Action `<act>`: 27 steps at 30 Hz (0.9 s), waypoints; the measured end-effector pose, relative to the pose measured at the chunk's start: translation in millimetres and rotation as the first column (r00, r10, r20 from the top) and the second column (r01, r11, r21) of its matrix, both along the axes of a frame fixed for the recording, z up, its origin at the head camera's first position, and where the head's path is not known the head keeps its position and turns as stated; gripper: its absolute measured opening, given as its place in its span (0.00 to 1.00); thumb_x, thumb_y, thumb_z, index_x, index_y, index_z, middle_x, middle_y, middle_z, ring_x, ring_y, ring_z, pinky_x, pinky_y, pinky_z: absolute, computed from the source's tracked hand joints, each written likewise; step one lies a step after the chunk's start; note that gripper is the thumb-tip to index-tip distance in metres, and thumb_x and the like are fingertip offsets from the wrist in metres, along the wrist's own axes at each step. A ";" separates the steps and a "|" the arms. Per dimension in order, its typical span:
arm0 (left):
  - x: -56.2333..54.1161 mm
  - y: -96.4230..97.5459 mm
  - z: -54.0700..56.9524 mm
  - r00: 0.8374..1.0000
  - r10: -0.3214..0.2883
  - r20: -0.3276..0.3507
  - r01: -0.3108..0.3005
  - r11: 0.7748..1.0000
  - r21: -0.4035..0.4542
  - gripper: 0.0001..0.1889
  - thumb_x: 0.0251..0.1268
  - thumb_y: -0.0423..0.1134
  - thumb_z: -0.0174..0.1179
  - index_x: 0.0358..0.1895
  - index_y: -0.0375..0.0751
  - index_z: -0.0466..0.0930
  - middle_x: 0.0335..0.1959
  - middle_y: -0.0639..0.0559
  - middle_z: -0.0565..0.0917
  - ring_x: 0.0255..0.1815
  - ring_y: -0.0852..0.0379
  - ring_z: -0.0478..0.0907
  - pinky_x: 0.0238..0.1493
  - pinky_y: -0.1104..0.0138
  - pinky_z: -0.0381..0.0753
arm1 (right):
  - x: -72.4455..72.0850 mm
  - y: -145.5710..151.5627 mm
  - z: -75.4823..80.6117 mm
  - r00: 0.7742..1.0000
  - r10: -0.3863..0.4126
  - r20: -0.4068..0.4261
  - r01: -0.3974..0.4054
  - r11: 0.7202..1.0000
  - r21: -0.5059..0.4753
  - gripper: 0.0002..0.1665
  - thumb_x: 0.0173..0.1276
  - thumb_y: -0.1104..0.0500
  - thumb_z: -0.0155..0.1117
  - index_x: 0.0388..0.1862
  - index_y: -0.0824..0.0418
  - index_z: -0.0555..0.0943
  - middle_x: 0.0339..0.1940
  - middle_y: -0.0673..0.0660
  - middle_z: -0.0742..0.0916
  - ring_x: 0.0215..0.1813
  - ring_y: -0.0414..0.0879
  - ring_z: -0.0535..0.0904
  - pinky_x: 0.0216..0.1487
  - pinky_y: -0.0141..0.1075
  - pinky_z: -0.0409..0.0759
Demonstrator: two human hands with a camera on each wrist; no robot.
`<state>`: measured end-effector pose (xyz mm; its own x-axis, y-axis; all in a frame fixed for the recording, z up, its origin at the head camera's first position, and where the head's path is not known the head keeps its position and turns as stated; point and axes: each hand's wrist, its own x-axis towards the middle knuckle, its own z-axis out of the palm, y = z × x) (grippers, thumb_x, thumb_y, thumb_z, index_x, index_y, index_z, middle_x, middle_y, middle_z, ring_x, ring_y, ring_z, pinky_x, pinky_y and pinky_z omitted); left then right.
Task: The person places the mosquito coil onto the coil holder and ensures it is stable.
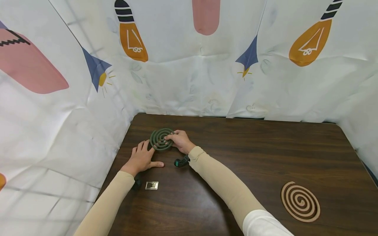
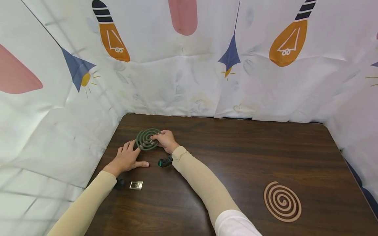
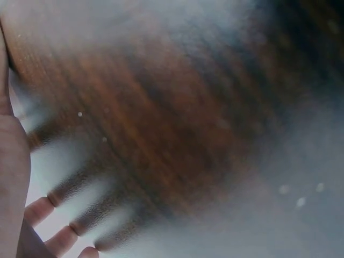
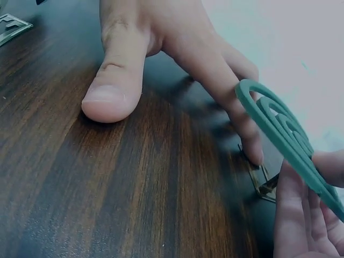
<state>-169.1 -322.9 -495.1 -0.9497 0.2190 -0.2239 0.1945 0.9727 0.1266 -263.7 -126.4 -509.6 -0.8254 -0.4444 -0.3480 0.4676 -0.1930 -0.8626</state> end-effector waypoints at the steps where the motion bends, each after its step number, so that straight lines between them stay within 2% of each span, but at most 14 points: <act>1: 0.1 -0.4 0.2 1.000 0.001 0.000 -0.001 1.000 0.001 0.52 0.61 0.73 0.61 0.78 0.39 0.65 0.76 0.24 0.54 0.75 0.23 0.50 0.65 0.29 0.56 | 0.2 -0.4 0.6 1.000 -0.002 0.004 0.002 1.000 -0.001 0.11 0.69 0.69 0.69 0.42 0.65 0.74 0.39 0.60 0.86 0.30 0.45 0.86 0.44 0.40 0.86; 7: 0.2 -1.5 -0.6 1.000 -0.003 -0.007 0.003 1.000 0.002 0.52 0.60 0.74 0.60 0.79 0.40 0.63 0.76 0.24 0.54 0.75 0.23 0.50 0.65 0.29 0.57 | 1.5 -2.2 2.7 1.000 -0.013 0.027 0.014 1.000 -0.007 0.11 0.69 0.70 0.69 0.41 0.65 0.74 0.42 0.62 0.85 0.31 0.46 0.86 0.45 0.41 0.86; 13: 0.4 -1.2 -1.5 1.000 0.003 -0.004 -0.003 1.000 0.020 0.52 0.60 0.74 0.61 0.77 0.38 0.66 0.77 0.24 0.53 0.76 0.23 0.49 0.65 0.29 0.55 | 2.9 -2.5 4.8 1.000 -0.020 0.016 0.019 0.999 0.051 0.10 0.68 0.68 0.70 0.38 0.64 0.75 0.43 0.62 0.85 0.35 0.47 0.86 0.44 0.40 0.86; 21: -0.2 -1.7 -2.2 1.000 0.007 0.008 -0.007 1.000 0.015 0.51 0.60 0.74 0.60 0.75 0.36 0.69 0.77 0.24 0.53 0.76 0.23 0.49 0.66 0.29 0.54 | 3.1 -1.7 4.6 1.000 -0.013 -0.023 0.015 0.993 0.118 0.12 0.67 0.66 0.72 0.41 0.64 0.76 0.64 0.61 0.79 0.45 0.48 0.85 0.47 0.40 0.85; 27: -0.6 -1.8 -2.5 1.000 0.010 0.016 -0.010 1.000 0.010 0.51 0.60 0.74 0.60 0.75 0.36 0.69 0.77 0.24 0.52 0.76 0.23 0.48 0.67 0.29 0.54 | 1.6 -2.3 3.4 1.000 -0.007 -0.027 0.011 0.991 0.134 0.13 0.67 0.66 0.73 0.44 0.67 0.78 0.62 0.61 0.80 0.45 0.51 0.86 0.48 0.42 0.85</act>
<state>-169.7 -324.7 -497.6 -0.9481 0.2121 -0.2368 0.1828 0.9732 0.1396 -262.1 -128.7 -506.2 -0.8387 -0.3878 -0.3824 0.4435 -0.0788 -0.8928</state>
